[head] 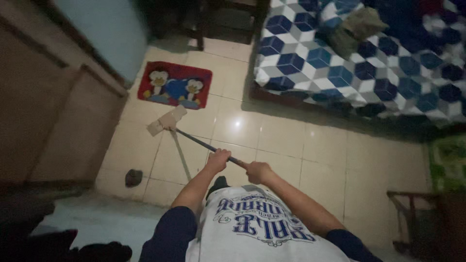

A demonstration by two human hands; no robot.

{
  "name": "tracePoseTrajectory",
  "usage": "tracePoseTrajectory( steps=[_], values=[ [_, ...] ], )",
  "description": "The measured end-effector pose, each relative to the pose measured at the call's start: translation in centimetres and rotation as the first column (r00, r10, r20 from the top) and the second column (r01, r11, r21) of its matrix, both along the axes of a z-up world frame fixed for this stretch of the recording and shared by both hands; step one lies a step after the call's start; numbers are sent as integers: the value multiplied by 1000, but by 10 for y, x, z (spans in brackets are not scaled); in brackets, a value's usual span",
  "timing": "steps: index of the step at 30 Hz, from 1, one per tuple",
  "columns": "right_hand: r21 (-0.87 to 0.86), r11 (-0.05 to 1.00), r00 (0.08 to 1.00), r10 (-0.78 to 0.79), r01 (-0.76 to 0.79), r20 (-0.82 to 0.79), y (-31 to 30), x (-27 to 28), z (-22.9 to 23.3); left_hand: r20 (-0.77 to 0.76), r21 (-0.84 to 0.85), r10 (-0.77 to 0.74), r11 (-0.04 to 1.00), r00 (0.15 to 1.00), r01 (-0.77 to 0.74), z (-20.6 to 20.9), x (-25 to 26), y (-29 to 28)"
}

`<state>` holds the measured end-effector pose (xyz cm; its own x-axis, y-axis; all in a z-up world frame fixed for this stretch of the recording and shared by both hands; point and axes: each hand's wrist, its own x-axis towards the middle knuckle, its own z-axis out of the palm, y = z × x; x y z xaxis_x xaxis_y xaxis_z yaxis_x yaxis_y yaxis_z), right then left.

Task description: The person mops a tiled floor in a bedroom using a flat mop, moving it back and forth under and around a bed and a chair.

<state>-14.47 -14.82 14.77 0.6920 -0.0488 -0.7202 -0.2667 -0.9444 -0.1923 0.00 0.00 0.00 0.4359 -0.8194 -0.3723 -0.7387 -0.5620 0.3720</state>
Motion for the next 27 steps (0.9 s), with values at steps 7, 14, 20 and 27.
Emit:
tracePoseTrajectory(
  steps=[7,14,20,27],
  values=[
    [-87,971,975,-222,221,-1,-74,-71,93,-44,-251,-263,937,964,244,19,-55,-104],
    [-90,869,873,-480,486,85,-94,-146,105,-62,-289,-486,845,872,450,48,-108,-173],
    [15,882,879,-470,471,80,-90,-160,73,-15,-190,-496,854,868,484,23,-113,-187],
    [80,929,927,-366,360,80,-92,-137,27,-18,-3,-309,951,951,309,7,-106,-182]
  ],
)
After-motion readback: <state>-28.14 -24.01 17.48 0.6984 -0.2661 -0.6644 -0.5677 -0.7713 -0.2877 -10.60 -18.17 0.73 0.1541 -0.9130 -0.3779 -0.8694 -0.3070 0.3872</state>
